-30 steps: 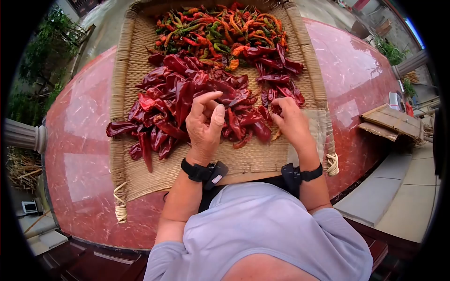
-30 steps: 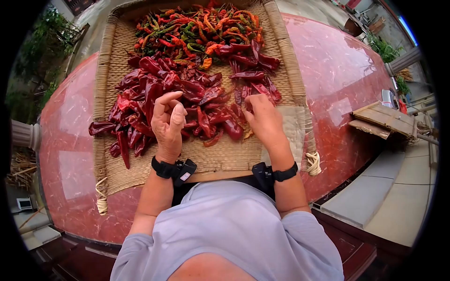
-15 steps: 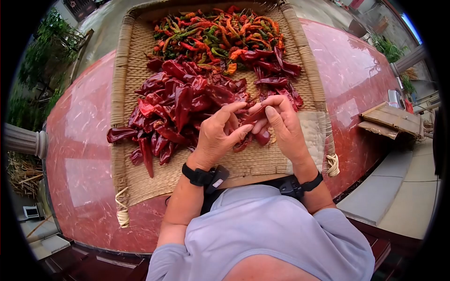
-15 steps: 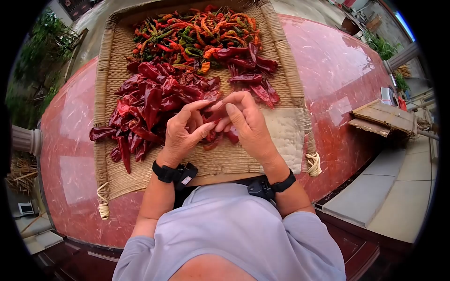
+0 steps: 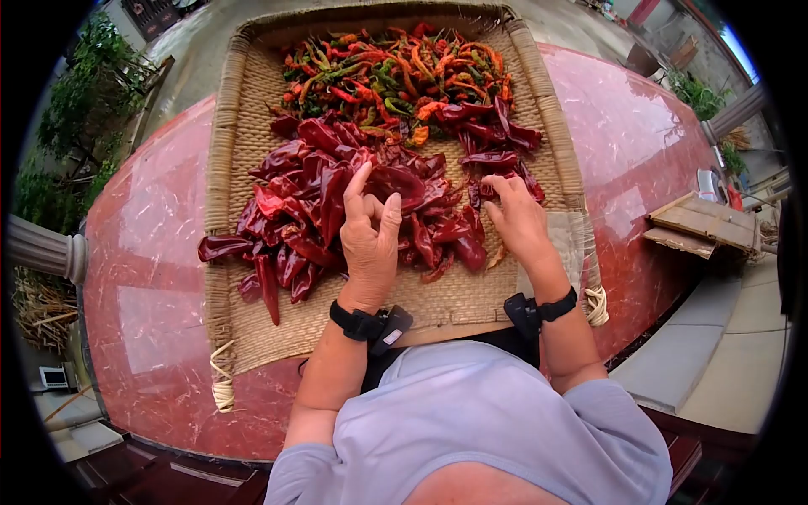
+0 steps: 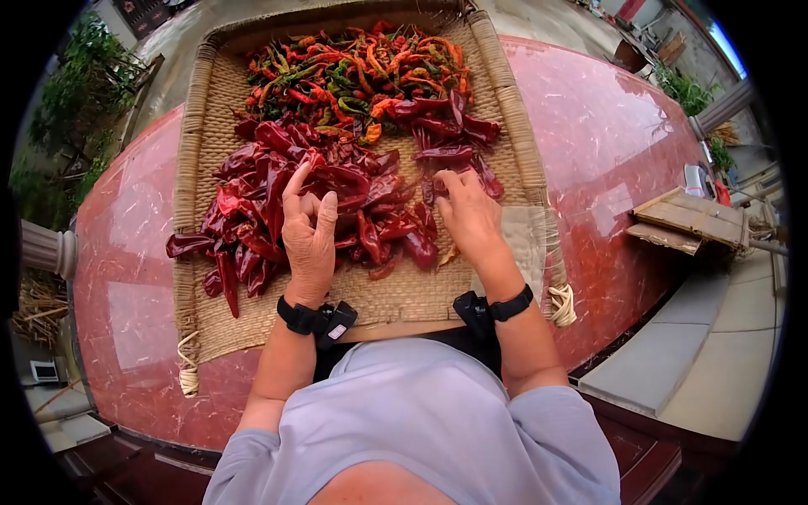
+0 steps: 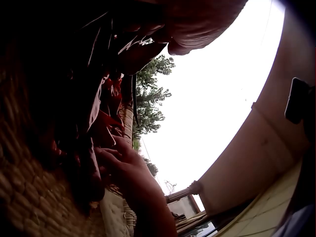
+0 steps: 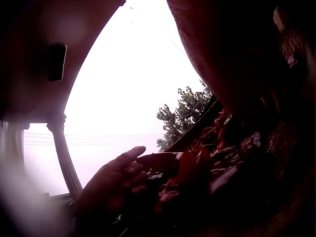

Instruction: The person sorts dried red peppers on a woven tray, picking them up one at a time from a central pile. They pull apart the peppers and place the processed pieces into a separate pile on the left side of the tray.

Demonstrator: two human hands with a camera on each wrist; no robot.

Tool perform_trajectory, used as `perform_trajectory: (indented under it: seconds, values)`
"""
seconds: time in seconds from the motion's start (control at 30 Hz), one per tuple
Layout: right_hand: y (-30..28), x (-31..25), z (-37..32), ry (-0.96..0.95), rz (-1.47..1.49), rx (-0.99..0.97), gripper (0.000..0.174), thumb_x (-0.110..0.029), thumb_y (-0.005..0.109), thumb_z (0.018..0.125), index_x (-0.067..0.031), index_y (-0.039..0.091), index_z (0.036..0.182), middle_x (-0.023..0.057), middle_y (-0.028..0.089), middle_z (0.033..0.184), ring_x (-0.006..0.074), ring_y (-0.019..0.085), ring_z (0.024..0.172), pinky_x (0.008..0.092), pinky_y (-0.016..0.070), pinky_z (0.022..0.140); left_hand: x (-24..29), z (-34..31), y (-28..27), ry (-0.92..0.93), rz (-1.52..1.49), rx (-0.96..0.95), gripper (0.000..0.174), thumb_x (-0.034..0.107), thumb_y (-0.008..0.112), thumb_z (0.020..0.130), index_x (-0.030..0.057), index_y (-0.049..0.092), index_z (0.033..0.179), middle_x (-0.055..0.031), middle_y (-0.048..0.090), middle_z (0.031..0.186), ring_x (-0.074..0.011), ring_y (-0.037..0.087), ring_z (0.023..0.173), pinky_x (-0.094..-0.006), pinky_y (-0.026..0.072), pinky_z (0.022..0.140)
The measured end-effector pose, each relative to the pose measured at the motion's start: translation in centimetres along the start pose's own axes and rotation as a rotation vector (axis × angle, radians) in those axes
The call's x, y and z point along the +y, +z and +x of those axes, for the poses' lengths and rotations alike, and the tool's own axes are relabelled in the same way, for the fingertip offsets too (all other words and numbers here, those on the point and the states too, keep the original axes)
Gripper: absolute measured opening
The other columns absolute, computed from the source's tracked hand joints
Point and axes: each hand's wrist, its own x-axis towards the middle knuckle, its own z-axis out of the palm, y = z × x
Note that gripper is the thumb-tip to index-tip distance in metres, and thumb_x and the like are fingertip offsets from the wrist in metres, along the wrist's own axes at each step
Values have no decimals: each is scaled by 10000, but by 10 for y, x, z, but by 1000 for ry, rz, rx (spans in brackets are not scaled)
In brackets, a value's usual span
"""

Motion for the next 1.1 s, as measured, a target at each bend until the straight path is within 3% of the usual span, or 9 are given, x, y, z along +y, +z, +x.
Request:
perform_trajectory:
  seconds: [0.23,0.33,0.43,0.53,0.63,0.73,0.8,0.9,1.1]
  values:
    - [7,9,5,-24,-6,94,269,-121,646,886,-162,604,1148,87,620,958,277,640,803,399,506,710,4,-1,-3,-30,30,-23,347,133,634,973,59,563,1305,8,458,650,-86,437,601,-246,398,562]
    - [-13,3,0,123,174,65,218,-114,643,884,-131,611,1099,90,668,945,265,666,780,379,527,706,0,-3,-2,-28,-40,-48,301,126,613,997,59,578,1288,58,402,706,-59,369,650,-214,336,597]
    - [-29,-15,-7,139,482,126,220,-70,639,891,-89,612,1109,65,686,935,165,655,737,316,515,684,6,-3,-2,-38,-46,-61,277,109,615,992,59,596,1263,60,424,718,-53,382,660,-205,336,596]
    - [-39,-41,-13,153,777,-62,266,-43,643,892,-66,602,1154,51,671,985,91,629,726,279,505,674,5,-2,-2,18,-26,-16,265,79,649,954,48,618,1215,10,494,688,-83,456,619,-229,412,578]
    - [-39,-50,-11,46,686,-32,319,-40,655,879,-87,595,1188,69,660,1070,92,637,717,283,510,676,4,-1,-3,72,-27,30,268,84,650,954,48,616,1218,7,510,696,-82,466,625,-231,414,580]
    - [-29,-17,-2,39,210,112,369,-101,664,876,-127,572,1232,88,634,1139,242,674,847,371,530,731,-3,-3,-4,36,-171,68,91,126,648,970,49,615,1003,11,518,706,-69,463,631,-227,402,581]
    - [-25,9,1,105,6,140,366,-186,683,877,-136,566,1221,102,601,1138,338,650,962,447,524,785,1,-3,-4,-19,-292,70,194,160,640,986,57,550,847,20,515,708,-54,439,637,-221,380,574]
    - [-25,27,3,148,-144,52,369,-224,704,868,-133,570,1199,113,580,1121,339,651,945,454,521,787,7,-2,-9,-5,-324,-37,180,210,607,1014,64,550,925,31,520,808,-22,420,660,-188,362,593]
    - [-24,37,6,74,-185,52,284,-248,684,886,-120,599,1124,118,582,1073,355,647,922,464,516,784,33,2,-9,-76,-363,-193,180,212,613,1012,67,555,923,45,508,768,-21,416,659,-187,356,587]
